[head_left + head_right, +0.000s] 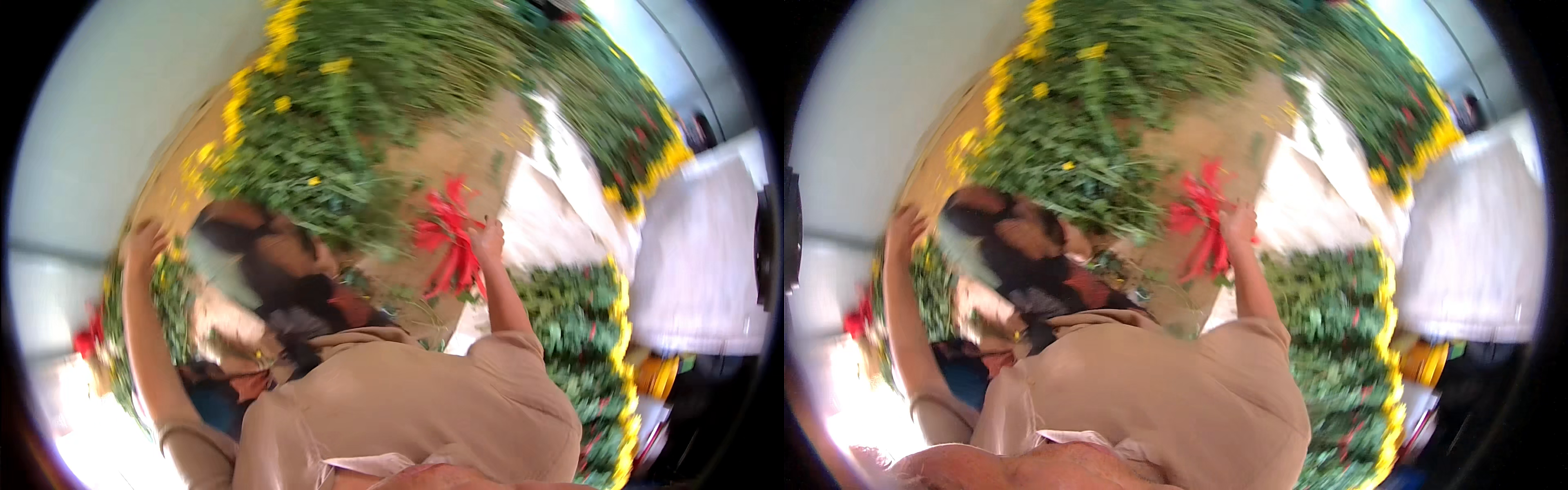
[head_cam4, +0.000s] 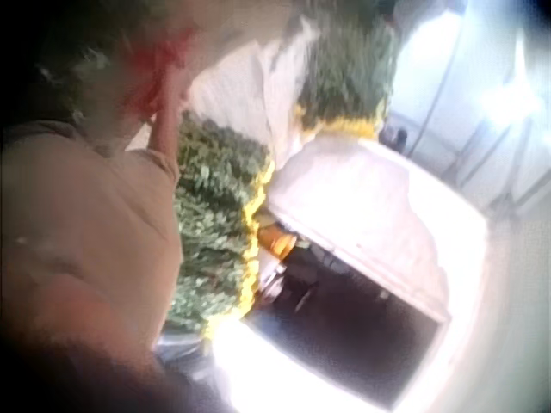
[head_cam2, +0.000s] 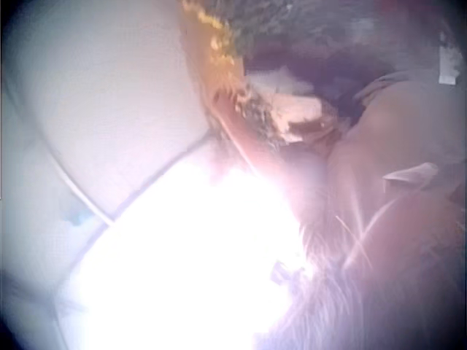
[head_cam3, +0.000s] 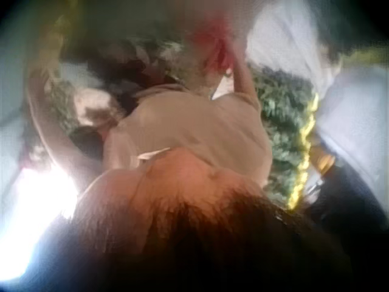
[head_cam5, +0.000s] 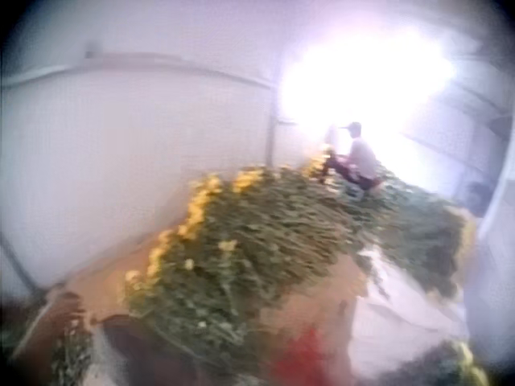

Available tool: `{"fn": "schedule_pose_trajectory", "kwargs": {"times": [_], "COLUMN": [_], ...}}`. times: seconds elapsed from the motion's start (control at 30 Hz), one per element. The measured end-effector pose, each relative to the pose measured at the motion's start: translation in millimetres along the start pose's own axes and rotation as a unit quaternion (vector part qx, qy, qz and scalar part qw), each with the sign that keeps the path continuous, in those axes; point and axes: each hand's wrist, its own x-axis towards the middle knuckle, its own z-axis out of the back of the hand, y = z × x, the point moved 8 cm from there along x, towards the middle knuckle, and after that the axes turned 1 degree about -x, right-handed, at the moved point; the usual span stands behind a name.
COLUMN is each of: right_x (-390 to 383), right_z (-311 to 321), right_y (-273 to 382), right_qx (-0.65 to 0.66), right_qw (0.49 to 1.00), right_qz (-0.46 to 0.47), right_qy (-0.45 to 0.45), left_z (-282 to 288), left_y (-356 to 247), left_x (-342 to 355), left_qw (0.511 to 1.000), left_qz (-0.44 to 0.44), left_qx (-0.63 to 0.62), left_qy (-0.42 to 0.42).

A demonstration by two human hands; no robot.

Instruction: The person gathers yellow chrysanthemums from a large pile on the floor, strips leaves from the stems, and bundles them together using red rubber bands. The person works continuously, creating multiple tied bouquets.

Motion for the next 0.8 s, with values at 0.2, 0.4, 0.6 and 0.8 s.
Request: {"fn": "schedule_pose_trajectory", "kwargs": {"times": [0.2, 0.4, 0.6, 0.8], "right_x": [5.1, 15.6, -5.9, -15.8], "right_z": [-77.9, -216.6, -255.5, -303.1], "right_y": [254.9, 388.7, 537.4, 553.0], "right_qx": [0.017, 0.029, -0.023, -0.153], "right_qw": [0.917, 0.822, 0.83, 0.843], "right_qz": [0.342, 0.406, 0.502, 0.466], "right_qy": [0.205, 0.398, 0.242, 0.222], "left_z": [-80.4, -186.1, -200.9, -207.7], "left_y": [128.6, 198.3, 201.7, 199.3], "left_x": [12.8, -10.3, 39.6, 68.7], "left_qw": [0.987, 0.906, 0.884, 0.867], "left_qz": [-0.052, 0.246, 0.215, 0.24], "left_qx": [-0.13, -0.341, -0.414, -0.435], "left_qy": [0.077, 0.036, 0.031, 0.04]}}
